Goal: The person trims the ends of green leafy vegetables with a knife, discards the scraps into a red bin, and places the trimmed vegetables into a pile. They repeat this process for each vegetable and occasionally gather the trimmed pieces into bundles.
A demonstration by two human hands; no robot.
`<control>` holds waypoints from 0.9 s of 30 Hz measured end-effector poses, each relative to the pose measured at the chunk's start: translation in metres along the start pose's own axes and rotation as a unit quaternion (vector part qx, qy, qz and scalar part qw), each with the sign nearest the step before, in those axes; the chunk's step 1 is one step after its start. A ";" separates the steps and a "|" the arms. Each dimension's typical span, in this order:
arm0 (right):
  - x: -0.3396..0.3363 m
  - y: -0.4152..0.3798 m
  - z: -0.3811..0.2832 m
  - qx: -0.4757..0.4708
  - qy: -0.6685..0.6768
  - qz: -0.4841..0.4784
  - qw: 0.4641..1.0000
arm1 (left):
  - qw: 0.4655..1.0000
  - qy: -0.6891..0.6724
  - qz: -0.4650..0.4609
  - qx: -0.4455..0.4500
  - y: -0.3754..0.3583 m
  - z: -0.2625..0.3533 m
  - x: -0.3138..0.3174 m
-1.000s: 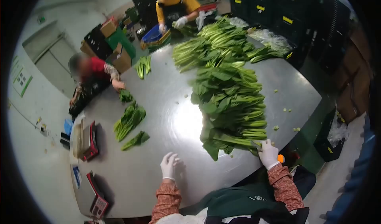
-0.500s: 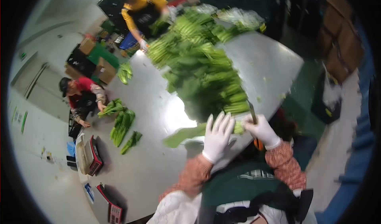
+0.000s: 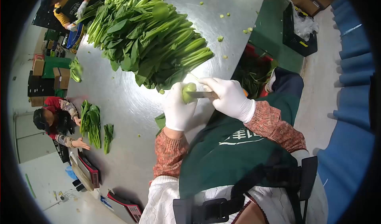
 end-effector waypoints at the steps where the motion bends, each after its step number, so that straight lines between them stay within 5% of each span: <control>1: 0.002 0.003 -0.003 0.001 -0.011 -0.006 1.000 | 1.000 -0.009 -0.011 -0.009 -0.001 -0.001 0.000; 8: 0.011 0.009 0.001 0.020 -0.053 -0.034 0.998 | 0.997 -0.068 -0.023 0.022 -0.002 0.000 0.002; 11: 0.025 0.005 0.054 0.156 -0.119 -0.102 0.975 | 0.999 -0.024 -0.014 0.020 -0.002 -0.007 0.007; 15: 0.010 0.003 0.056 0.097 0.052 -0.002 0.994 | 0.998 -0.039 -0.011 0.045 0.004 -0.010 0.004; 19: 0.003 0.014 0.009 0.036 0.292 -0.104 0.950 | 0.994 -0.028 -0.092 0.049 0.007 -0.004 0.011; 21: 0.005 0.014 0.003 0.041 0.292 -0.140 0.945 | 0.989 -0.027 -0.109 0.098 0.006 -0.001 0.013; 23: 0.010 0.011 0.024 0.044 0.197 -0.093 0.975 | 0.990 0.041 -0.126 0.050 0.003 -0.011 0.016; 27: 0.013 0.002 0.080 0.163 0.163 -0.024 0.973 | 0.991 0.132 0.018 0.028 0.003 -0.026 -0.007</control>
Point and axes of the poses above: each hand's wrist, its own y-axis towards the middle knuckle, its own x-axis out of the palm, z = x × y, the point moved 5 cm from there along y, towards the middle knuckle, and after that the axes turned 4 degrees about y, right-handed, at the moved point
